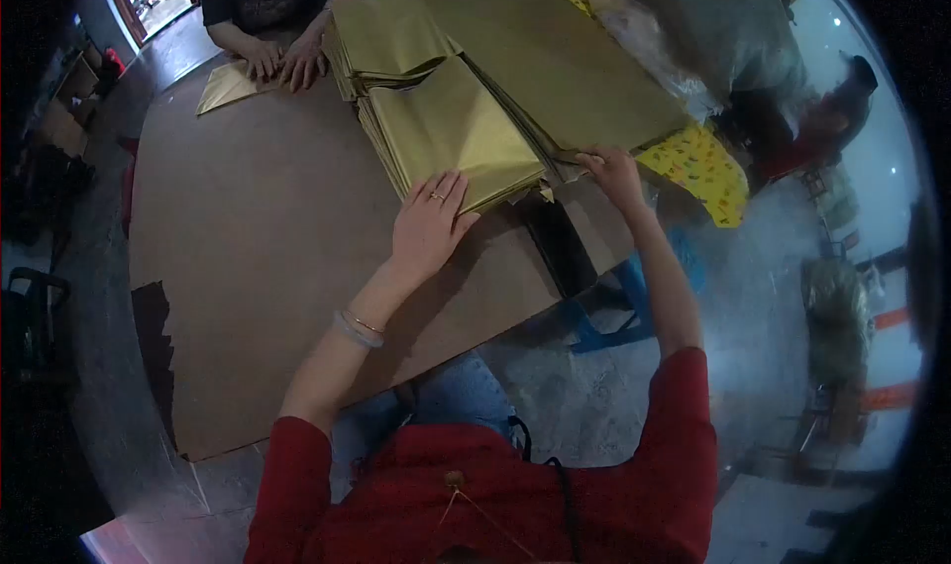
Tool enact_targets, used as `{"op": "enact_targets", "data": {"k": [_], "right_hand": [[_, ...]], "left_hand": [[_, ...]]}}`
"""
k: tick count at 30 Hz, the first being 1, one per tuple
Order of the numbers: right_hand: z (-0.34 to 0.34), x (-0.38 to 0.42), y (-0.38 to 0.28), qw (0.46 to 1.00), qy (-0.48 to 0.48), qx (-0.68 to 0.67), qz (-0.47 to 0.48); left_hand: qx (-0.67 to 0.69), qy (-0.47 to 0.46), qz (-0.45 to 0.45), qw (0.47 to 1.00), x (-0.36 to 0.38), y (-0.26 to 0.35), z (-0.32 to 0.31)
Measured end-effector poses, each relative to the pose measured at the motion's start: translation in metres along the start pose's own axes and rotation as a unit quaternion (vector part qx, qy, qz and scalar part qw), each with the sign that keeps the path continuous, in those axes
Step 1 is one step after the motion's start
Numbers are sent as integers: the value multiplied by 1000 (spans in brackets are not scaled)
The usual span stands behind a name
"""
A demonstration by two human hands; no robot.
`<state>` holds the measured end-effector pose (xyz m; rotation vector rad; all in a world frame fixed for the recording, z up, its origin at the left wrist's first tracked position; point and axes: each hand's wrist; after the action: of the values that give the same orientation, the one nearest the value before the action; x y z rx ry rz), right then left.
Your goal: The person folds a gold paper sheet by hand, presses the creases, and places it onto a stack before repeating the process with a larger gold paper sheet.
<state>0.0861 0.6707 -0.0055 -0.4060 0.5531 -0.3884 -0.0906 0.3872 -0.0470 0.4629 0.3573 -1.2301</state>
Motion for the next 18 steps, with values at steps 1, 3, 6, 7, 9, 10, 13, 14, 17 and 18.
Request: {"op": "enact_targets", "data": {"k": [1,3,6,7,9,10,13,14,17,18], "right_hand": [[0,-1,3,999,-2,-18,-28],[-3,-1,7,994,7,-74,-81],[-8,0,16,985,25,-140,-100],[-9,1,18,985,29,-145,-84],[-8,2,13,983,31,-160,-87],[-6,2,8,980,29,-169,-105],[-11,2,8,973,37,-199,-113],[-7,6,-1,977,50,-189,-84],[-13,6,11,971,83,-222,-8],[-11,5,11,973,90,-212,-9]], "left_hand": [[-1,-6,2,1000,0,1,2],[-2,-14,4,1000,-4,3,7],[29,-9,23,999,-26,6,16],[60,22,1,998,-42,7,20],[91,54,-21,994,-78,13,18],[135,37,-61,988,-100,17,14],[174,-37,-123,976,-157,31,-4],[169,-98,-143,970,-171,36,-11],[137,-152,-188,961,-198,44,-49],[105,-227,-194,949,-206,45,-55]]}}
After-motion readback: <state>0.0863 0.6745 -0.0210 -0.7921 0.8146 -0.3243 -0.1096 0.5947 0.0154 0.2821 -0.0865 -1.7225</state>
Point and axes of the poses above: each hand's wrist, its own x-axis away from the middle knuckle, its own z-axis out of the back of the hand, y = z × x, and after that the axes turned 12 degrees about -x, right-handed
